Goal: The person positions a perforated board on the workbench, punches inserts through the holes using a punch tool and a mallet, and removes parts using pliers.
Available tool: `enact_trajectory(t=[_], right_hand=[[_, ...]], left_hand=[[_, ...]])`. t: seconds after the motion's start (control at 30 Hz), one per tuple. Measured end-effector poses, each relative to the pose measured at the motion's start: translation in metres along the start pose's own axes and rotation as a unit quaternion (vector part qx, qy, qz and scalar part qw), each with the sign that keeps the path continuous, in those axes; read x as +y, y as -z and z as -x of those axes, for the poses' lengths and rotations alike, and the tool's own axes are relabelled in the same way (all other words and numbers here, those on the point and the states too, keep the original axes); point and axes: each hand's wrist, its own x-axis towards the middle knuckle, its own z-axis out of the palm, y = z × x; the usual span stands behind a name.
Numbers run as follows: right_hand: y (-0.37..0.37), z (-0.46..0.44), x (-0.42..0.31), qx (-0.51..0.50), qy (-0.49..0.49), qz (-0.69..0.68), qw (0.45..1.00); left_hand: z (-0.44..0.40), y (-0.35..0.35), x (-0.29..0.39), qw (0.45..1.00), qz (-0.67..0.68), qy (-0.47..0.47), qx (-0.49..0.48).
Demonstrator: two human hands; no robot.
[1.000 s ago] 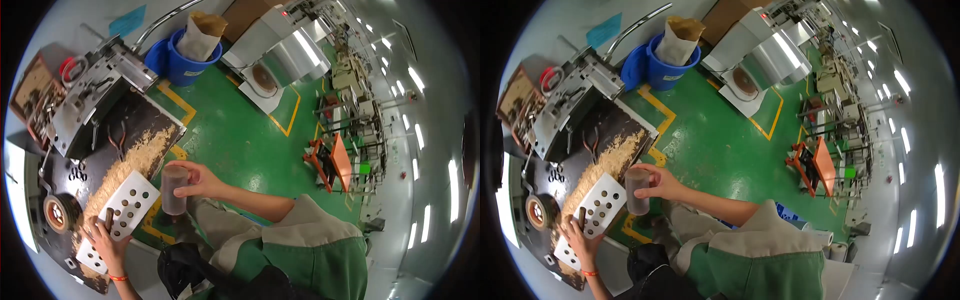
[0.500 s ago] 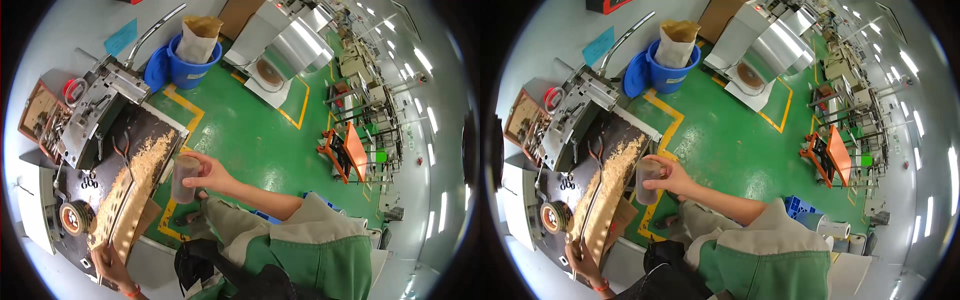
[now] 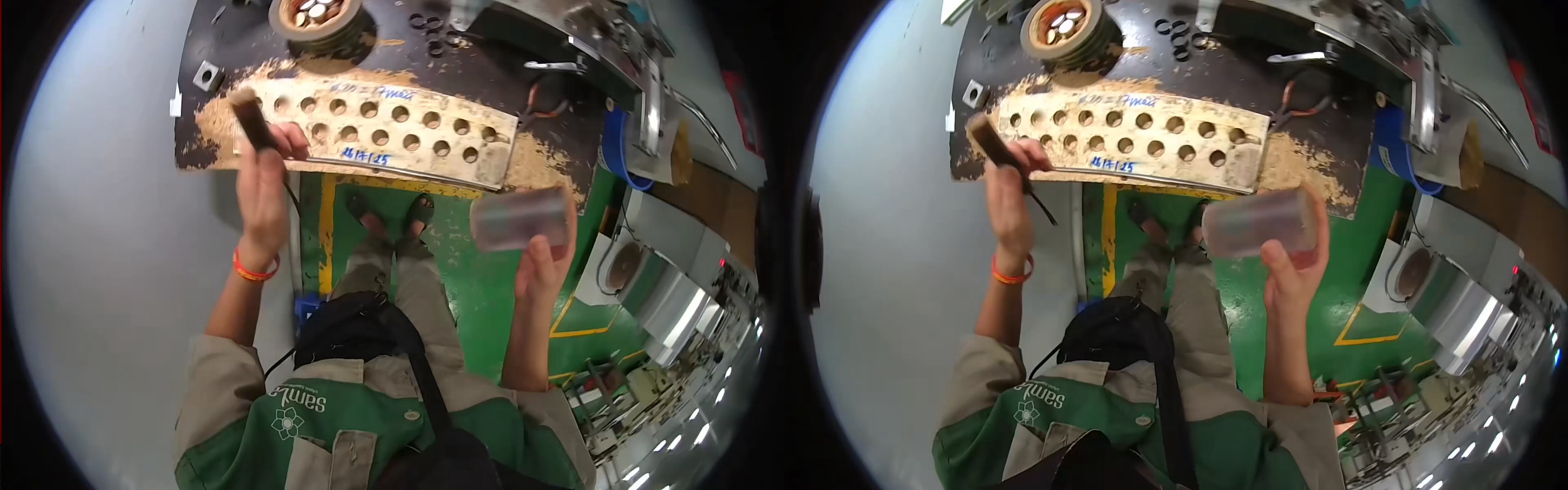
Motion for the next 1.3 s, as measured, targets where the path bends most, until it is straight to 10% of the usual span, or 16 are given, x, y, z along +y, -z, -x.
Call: enact_trajectory(t=[0.3,0.53,1.3], right_hand=[[-0.059,-0.066,0.032,-0.053,0.268,0.39,0.879],[-0.035,-0.086,0.082,-0.11,0.433,0.297,0.844],[-0.027,-0.086,0.085,-0.131,0.432,0.359,0.817]], left_hand=[[-0.032,-0.021,-0.007,0.976,0.189,-0.078,0.07],[-0.043,-0.038,-0.011,0.935,0.335,-0.07,0.094],[-0.061,-0.067,-0.025,0.952,0.293,-0.054,0.066]])
